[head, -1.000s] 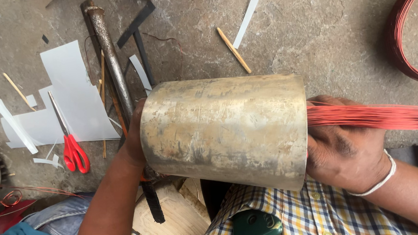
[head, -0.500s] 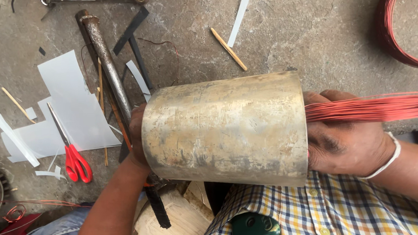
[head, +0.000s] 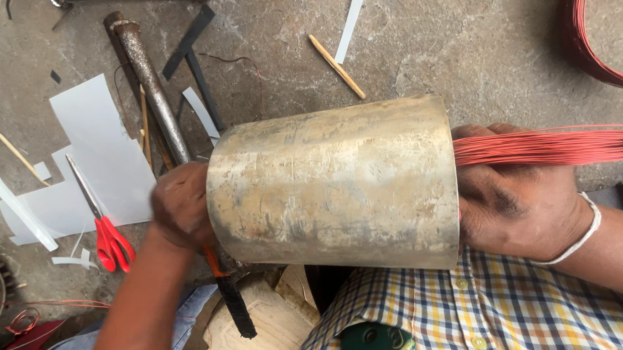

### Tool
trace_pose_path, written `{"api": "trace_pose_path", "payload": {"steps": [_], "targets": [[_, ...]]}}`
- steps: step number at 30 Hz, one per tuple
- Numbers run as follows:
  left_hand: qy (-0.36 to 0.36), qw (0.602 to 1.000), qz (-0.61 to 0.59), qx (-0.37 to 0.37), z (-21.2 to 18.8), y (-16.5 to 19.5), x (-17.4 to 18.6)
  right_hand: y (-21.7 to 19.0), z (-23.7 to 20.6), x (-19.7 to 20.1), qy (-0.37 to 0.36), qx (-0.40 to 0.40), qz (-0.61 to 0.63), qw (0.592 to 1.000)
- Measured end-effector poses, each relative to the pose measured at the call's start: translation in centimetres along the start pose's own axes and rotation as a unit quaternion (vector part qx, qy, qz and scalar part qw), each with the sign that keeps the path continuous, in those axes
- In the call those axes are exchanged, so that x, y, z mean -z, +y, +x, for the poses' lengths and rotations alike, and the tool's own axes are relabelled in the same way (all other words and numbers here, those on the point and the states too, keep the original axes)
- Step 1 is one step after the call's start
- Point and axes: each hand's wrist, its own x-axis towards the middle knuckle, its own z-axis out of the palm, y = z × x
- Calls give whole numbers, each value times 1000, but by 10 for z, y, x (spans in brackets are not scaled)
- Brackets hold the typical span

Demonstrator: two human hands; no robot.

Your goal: The person winds red enameled copper wire into a metal cylinder, pressing and arranging the coil inside by hand. They lift and reposition a bundle of wire, feed it into the cylinder, and adjust the wound coil to seat it inside.

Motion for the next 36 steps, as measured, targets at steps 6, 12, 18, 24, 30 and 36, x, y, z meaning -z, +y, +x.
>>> {"api": "trace_pose_path", "payload": {"steps": [6, 12, 18, 24, 30, 36], "targets": [[-104, 981, 160, 20, -2, -4, 15, -2, 10, 3, -44, -26, -15, 999], [-56, 983, 171, 23, -2, -1, 10, -2, 13, 3, -51, -26, -53, 997], [-98, 984, 147, -6, -4, -12, -1, -2, 12, 3, -70, -48, -38, 996], [-42, 988, 102, 107, -18, -12, -4, 1, 7, 1, -44, -24, -19, 999], [-37, 987, 108, 116, -20, -16, -13, 4, -1, -1, -85, -28, -16, 996], [-33, 993, 88, 73, -10, -19, -16, 5, -2, -1, -78, -8, -28, 997]]}}
